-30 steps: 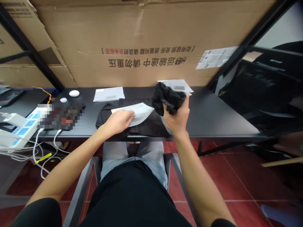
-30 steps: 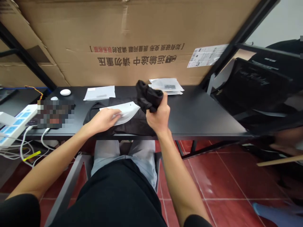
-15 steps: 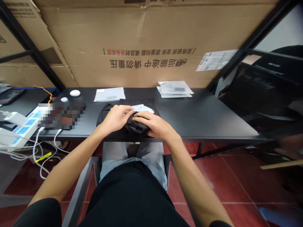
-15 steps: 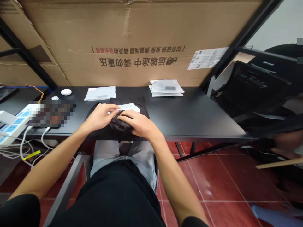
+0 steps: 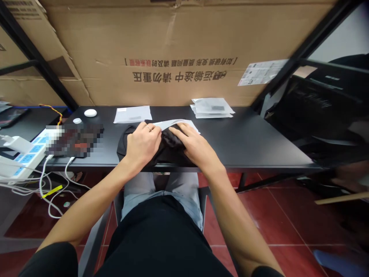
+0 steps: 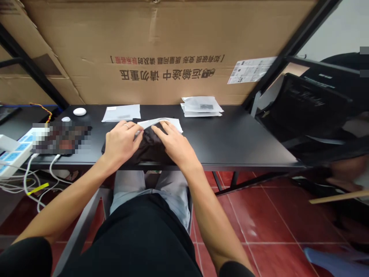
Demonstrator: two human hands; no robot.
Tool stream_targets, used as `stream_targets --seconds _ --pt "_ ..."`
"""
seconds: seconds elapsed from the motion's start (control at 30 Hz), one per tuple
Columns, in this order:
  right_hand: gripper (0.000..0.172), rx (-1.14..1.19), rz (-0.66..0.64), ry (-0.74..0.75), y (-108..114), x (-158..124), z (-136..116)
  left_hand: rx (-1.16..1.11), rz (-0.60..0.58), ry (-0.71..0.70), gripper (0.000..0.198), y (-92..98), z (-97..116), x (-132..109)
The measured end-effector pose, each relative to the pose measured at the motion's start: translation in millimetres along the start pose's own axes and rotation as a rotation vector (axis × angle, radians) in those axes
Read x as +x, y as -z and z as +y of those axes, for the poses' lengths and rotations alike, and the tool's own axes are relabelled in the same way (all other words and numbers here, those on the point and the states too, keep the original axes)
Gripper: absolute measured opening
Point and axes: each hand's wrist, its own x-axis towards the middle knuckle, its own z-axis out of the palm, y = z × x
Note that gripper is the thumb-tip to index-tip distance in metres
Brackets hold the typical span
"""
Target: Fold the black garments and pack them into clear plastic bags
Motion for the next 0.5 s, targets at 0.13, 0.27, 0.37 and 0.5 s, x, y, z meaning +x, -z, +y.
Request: stream_targets --seconds 0.13,0.27,0.37,0.5 --pt "0.082 -0.154 -0.131 -0.262 3 2 -9 0.001 0.117 -0.121 0.032 -4.7 13 -2" --pt "0.04 -0.26 -0.253 -0.501 1 4 -15 -0.065 0.13 -0.265 0.028 -13.7 25 -8" --pt "0.031 -0.252 -0.221 -0.561 -3 4 -12 -0.109 0.123 -0.272 0.027 -18.2 25 -10" --pt "0.046 -0.127 -0.049 -0.162 -11 3 1 -0.12 0.102 -0.165 0.028 -20.2 8 -7"
